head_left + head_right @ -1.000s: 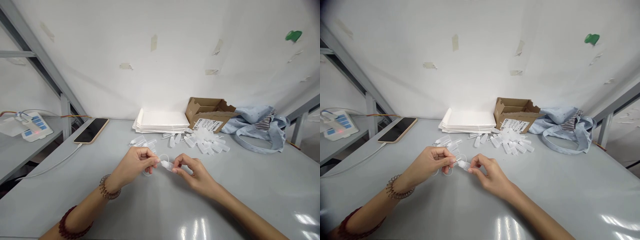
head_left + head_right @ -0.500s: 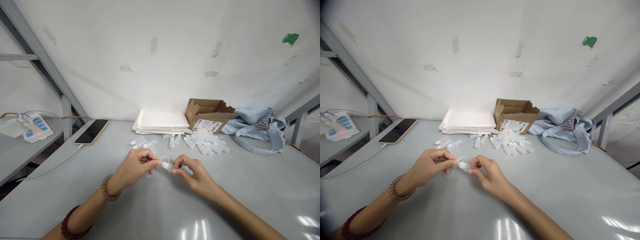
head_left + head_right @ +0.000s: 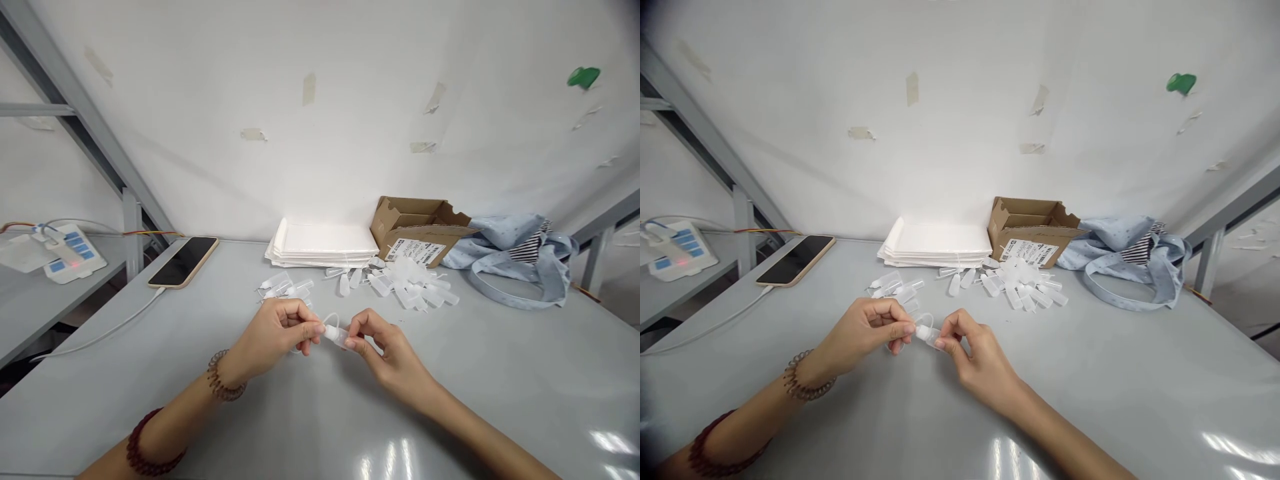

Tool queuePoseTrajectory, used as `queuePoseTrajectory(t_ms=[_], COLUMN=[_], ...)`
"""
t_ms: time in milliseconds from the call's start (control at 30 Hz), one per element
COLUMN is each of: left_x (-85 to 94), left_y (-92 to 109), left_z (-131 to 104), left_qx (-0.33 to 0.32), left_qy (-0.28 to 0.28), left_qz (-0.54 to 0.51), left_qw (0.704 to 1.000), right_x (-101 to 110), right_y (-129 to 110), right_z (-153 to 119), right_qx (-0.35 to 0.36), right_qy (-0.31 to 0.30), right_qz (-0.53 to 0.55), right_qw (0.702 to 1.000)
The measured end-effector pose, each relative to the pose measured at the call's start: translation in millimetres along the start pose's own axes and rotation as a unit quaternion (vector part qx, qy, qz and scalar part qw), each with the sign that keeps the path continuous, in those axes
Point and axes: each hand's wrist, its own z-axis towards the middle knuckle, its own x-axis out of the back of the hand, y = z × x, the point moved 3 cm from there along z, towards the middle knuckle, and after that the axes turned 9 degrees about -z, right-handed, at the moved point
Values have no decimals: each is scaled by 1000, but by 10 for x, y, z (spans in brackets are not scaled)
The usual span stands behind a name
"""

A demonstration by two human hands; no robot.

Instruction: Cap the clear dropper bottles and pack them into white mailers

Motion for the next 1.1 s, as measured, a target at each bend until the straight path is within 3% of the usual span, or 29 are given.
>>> queuePoseTrajectory(t_ms=[300, 633, 967, 1100], left_x=[-29, 46, 102, 107], left_y=[-63, 13, 89, 57], left_z=[16, -5, -19, -18], left_qx=[-5, 15, -32, -16], left_qy=[3, -5, 25, 19], left_qz=[9, -15, 25, 41], left_qw=[1000, 1000, 999, 999], right_x=[-24, -43, -9, -12], right_y=[20, 8, 28, 18], right_z=[2, -4, 23, 8], right_qx=[-20, -48, -55, -48], right_qy=[-5, -8, -5, -9], right_qz=[6, 125, 118, 120], right_qw=[1000, 991, 991, 992])
